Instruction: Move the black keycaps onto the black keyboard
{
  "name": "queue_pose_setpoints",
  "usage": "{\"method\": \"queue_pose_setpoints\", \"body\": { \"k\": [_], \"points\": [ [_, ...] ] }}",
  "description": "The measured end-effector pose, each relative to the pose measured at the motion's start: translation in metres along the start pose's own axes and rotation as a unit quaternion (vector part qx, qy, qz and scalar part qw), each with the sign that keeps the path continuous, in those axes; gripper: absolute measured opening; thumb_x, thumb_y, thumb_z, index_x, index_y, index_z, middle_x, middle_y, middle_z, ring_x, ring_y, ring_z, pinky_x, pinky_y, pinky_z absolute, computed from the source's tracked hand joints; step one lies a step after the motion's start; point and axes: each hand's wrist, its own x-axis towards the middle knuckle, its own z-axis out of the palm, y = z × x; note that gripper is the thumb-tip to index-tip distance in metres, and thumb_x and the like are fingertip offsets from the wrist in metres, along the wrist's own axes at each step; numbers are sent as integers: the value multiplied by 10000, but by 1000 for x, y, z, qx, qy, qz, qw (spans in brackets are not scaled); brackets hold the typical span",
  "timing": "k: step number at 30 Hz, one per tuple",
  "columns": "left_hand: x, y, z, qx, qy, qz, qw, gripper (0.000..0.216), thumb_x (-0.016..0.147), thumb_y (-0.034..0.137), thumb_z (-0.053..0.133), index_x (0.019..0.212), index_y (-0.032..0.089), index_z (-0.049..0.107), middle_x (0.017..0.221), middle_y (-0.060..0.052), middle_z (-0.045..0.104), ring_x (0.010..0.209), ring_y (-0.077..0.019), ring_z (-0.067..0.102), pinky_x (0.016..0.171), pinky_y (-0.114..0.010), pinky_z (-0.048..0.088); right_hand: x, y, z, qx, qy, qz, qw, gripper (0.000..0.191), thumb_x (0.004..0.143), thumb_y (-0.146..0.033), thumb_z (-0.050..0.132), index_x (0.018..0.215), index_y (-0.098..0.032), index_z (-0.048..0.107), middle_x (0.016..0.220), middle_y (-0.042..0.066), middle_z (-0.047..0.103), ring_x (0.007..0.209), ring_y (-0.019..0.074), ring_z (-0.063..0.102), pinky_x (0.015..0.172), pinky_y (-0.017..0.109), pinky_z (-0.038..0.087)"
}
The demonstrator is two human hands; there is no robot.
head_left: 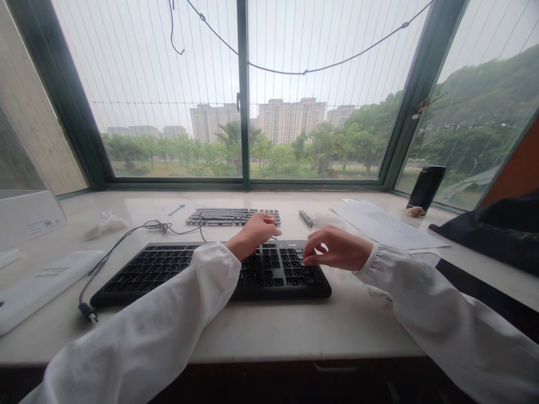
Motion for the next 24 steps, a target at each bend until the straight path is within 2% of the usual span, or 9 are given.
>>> {"method": "queue_pose_setpoints", "body": {
  "k": [11, 16, 20, 24],
  "points": [
    [8, -10, -3, -16, 0, 36, 999, 440, 568, 137, 610, 585, 198, 175, 560, 81, 177, 517, -54, 178, 548, -234, 185, 9, 13, 12, -26, 78, 40, 996, 229, 781, -403, 637, 795, -203, 747, 715, 32, 695, 618, 127, 517, 597, 258, 406],
    [11, -14, -4, -24, 5, 46, 999, 448, 562, 134, 616, 577, 198, 173, 552, 82, 176, 513, -54, 178, 543, -235, 182, 13, 18, 15, -31, 106, 57, 992, 254, 784, -419, 624, 796, -197, 747, 740, 33, 700, 626, 131, 511, 609, 274, 409],
    [12, -15, -7, -22, 20, 36, 999, 420, 555, 136, 616, 564, 198, 200, 540, 83, 200, 518, -57, 202, 552, -235, 202, 12, 23, 11, -35, 152, 87, 984, 270, 778, -442, 622, 788, -202, 746, 731, 34, 692, 633, 139, 509, 611, 284, 399],
    [12, -13, -11, -32, 21, 32, 999, 392, 550, 133, 604, 554, 197, 217, 534, 84, 213, 523, -60, 204, 550, -235, 212, 10, 27, 6, -39, 91, 120, 988, 311, 762, -472, 628, 793, -187, 750, 728, 59, 697, 635, 155, 529, 615, 295, 405]
  ]
}}
